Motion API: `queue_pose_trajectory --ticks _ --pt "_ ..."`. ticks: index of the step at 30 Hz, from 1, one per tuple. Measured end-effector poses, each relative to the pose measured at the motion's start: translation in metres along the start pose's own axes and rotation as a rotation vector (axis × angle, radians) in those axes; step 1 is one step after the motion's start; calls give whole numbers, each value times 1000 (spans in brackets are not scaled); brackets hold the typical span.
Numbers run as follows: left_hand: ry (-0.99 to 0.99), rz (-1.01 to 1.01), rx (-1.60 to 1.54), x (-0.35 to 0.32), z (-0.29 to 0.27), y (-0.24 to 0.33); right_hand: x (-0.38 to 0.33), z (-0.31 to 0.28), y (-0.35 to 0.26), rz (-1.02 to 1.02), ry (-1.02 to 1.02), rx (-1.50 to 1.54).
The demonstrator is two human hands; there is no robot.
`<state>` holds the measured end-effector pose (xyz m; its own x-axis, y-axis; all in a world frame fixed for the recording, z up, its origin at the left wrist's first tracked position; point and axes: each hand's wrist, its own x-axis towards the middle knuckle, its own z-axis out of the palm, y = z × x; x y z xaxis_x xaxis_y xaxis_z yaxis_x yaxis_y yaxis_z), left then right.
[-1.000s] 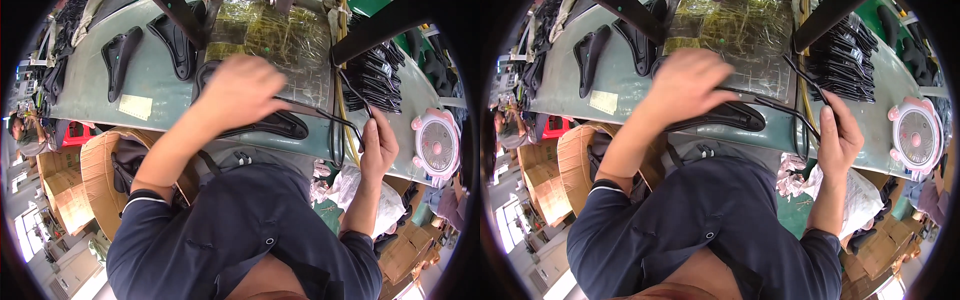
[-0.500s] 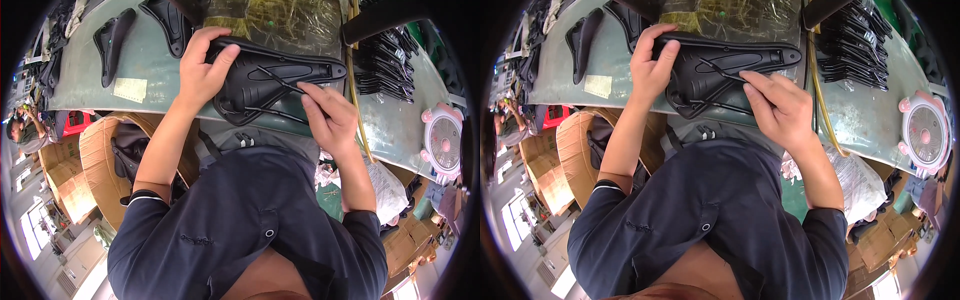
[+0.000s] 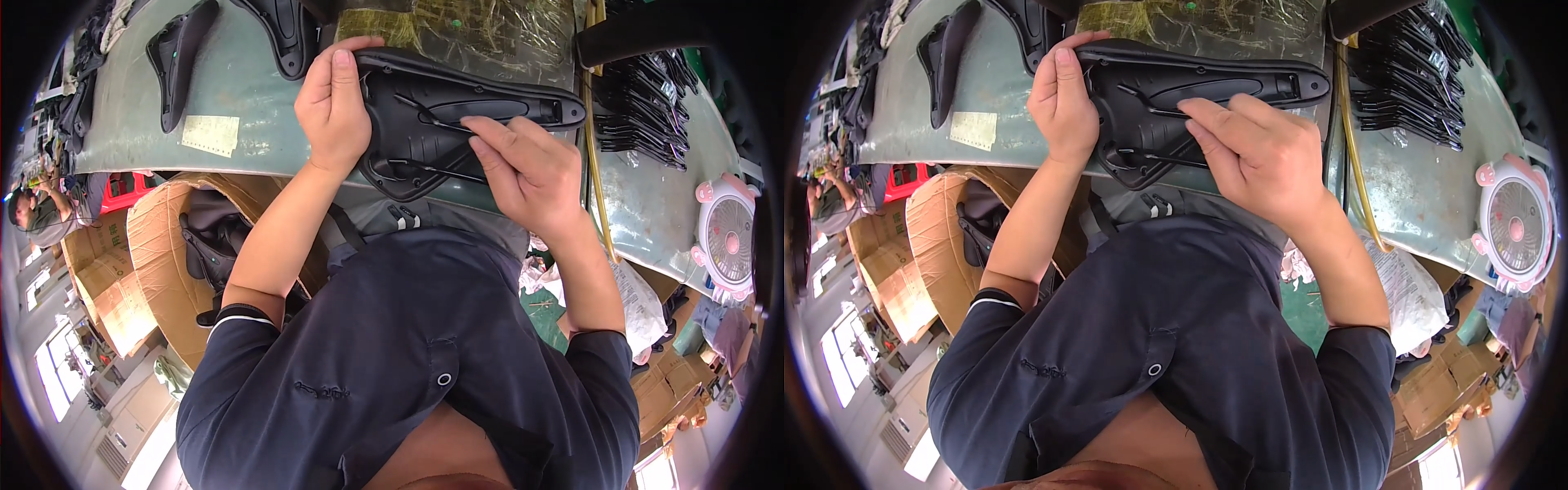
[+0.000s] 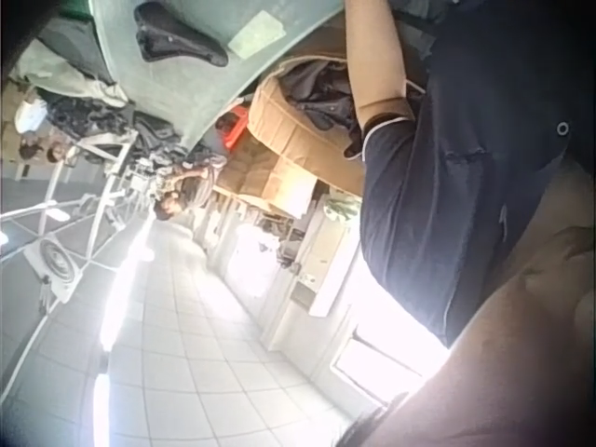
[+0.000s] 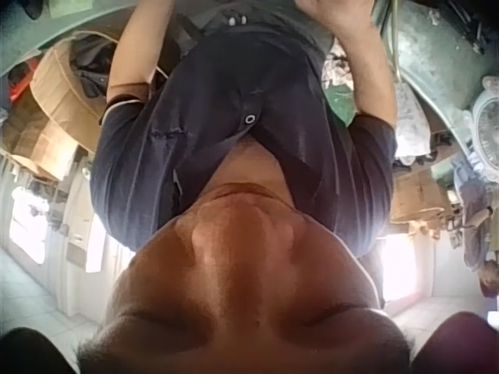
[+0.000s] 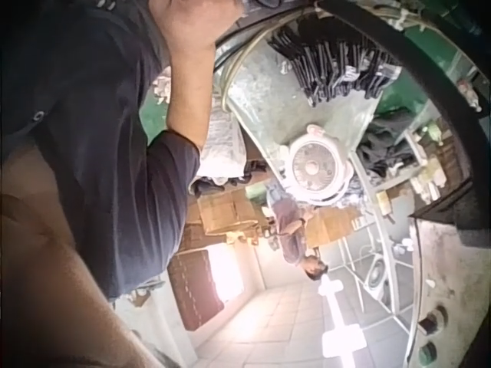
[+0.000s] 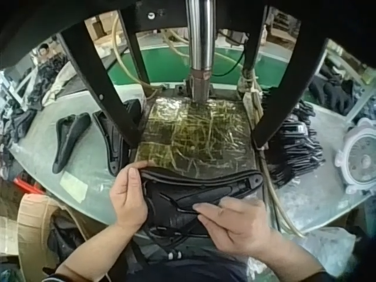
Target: Assembling bicycle seats by manually inserting rails and using a press machine to secure components.
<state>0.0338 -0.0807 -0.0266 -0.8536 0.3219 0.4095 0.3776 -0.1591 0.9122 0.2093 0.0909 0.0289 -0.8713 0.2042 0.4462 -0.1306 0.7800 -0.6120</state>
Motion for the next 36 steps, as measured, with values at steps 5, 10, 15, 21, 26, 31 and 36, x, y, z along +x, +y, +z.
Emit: queue_pose_trajectory --ticks 5,10,15,21,26,31,36 --pt "-37 44 46 3 0 -1 25 5 -2 -221 31 -93" --pt "-73 12 80 3 -2 3 26 5 0 -205 18 -57" --pt "-61 50 44 4 -3 -3 28 8 0 -166 11 7" --pt "-115 85 104 7 1 -2 42 8 10 -248 6 -87" --pt "-261 227 241 15 -9 7 61 1 23 -370 -60 -14" --pt "-346 762 536 27 -11 23 94 -33 27 -533 238 -263" --pt "-170 378 783 2 34 42 47 5 12 50 188 -268"
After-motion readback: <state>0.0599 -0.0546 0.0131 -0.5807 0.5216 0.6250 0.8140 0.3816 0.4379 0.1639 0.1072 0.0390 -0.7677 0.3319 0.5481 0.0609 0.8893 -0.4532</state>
